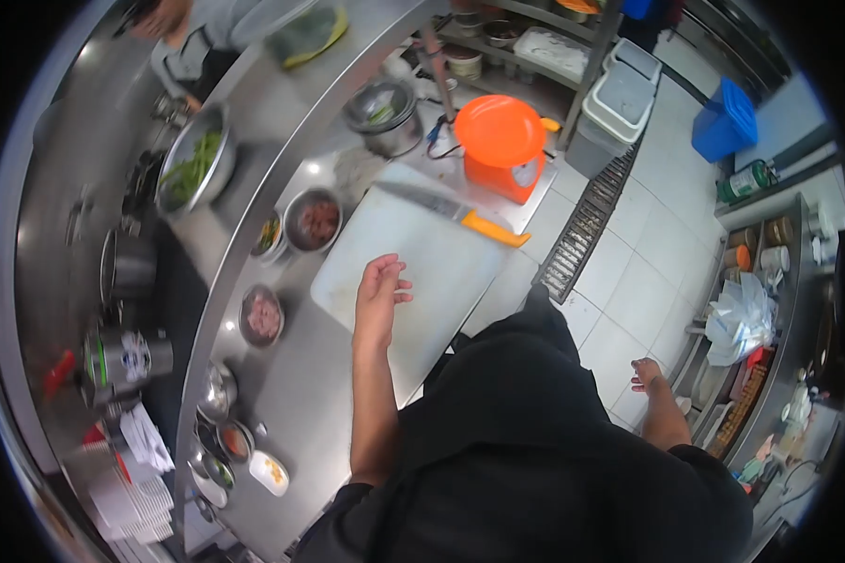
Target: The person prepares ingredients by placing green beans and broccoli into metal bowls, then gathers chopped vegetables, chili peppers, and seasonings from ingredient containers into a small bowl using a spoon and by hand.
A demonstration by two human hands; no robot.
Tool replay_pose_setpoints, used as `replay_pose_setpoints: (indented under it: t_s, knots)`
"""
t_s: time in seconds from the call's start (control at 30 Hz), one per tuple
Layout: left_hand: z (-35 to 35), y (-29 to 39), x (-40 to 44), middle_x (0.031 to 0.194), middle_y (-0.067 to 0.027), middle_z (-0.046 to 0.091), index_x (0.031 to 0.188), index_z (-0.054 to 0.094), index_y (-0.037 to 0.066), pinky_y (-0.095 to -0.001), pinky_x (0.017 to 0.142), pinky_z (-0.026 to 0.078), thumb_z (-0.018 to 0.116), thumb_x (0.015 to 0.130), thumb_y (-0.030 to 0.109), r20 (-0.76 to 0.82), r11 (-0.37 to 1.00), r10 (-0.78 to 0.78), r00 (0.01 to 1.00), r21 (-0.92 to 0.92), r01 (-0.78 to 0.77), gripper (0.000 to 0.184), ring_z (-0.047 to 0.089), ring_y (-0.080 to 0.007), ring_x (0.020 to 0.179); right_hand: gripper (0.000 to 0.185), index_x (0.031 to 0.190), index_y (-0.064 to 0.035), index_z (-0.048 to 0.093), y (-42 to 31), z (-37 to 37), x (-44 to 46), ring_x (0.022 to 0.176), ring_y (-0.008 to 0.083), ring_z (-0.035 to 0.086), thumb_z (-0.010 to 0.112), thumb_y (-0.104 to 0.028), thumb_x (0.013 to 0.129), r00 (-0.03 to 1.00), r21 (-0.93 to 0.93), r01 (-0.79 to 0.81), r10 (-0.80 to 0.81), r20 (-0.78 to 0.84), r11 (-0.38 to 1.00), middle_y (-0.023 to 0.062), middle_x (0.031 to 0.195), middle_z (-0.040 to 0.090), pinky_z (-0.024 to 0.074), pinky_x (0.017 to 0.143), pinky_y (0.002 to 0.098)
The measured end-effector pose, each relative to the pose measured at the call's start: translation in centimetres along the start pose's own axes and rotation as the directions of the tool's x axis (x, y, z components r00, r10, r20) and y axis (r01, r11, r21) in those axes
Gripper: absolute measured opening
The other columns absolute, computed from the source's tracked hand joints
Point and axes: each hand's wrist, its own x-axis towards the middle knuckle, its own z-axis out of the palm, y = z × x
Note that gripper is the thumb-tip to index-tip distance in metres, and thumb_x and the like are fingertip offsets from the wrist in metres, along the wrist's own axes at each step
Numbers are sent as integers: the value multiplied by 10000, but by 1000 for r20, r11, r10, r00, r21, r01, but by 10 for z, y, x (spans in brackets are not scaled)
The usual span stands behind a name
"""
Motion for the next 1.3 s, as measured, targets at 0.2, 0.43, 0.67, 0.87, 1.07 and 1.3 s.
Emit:
replay_pose_setpoints:
  t_s: [0.2, 0.43, 0.67, 0.87, 1.07, 1.3]
  knots:
    - [87, 28, 36, 1116, -73, 639, 1283, 555, 41, -256, 661, 491, 534, 1043, 222, 244, 992, -92, 965, 109, 67, 301, 568, -104, 765, 347, 1240, -130, 571, -18, -29, 42, 892, 252, 644, 602, -289, 933, 995, 188, 85, -74, -62, 978, 56, 1093, 617, 579, 682, 448]
    - [256, 81, 99, 1055, -52, 643, 1274, 566, 29, -232, 625, 463, 524, 1048, 213, 352, 982, -116, 929, 180, 54, 294, 529, -74, 699, 362, 1265, -107, 556, -63, -130, 144, 865, 260, 645, 581, -289, 954, 998, 178, -42, 50, -44, 983, 75, 1108, 614, 587, 631, 427]
    - [411, 145, 161, 1019, -43, 642, 1279, 573, 23, -235, 623, 450, 575, 1028, 251, 421, 999, -42, 906, 44, 26, 340, 521, -77, 697, 351, 1238, -142, 560, -162, -259, 199, 874, 229, 618, 593, -320, 937, 988, 412, 112, -59, -140, 904, 38, 1079, 600, 561, 630, 400]
    - [460, 200, 286, 1059, -80, 640, 1267, 574, 22, -242, 597, 455, 600, 1012, 305, 228, 959, 206, 952, -238, -150, 382, 540, -108, 680, 415, 1291, -168, 531, -237, -290, 247, 1025, 276, 609, 596, -402, 955, 986, 475, 164, -136, -94, 865, 25, 1224, 565, 565, 766, 449]
    - [470, 244, 510, 1019, -77, 679, 1151, 652, 21, -272, 634, 471, 608, 978, 228, -60, 830, 415, 908, -383, -405, 273, 579, -122, 738, 381, 1253, -152, 549, -265, -298, 251, 987, 299, 638, 622, -374, 951, 998, 421, 41, -15, -65, 906, 66, 1148, 556, 587, 748, 487]
    - [546, 308, 821, 822, -176, 705, 928, 695, 55, -436, 643, 554, 581, 917, 263, -131, 645, 660, 740, 604, -468, 237, 697, -354, 700, 324, 1201, -140, 555, -328, -357, 186, 924, 253, 632, 603, -327, 941, 979, 402, -112, 170, -112, 909, 58, 1098, 565, 539, 676, 431]
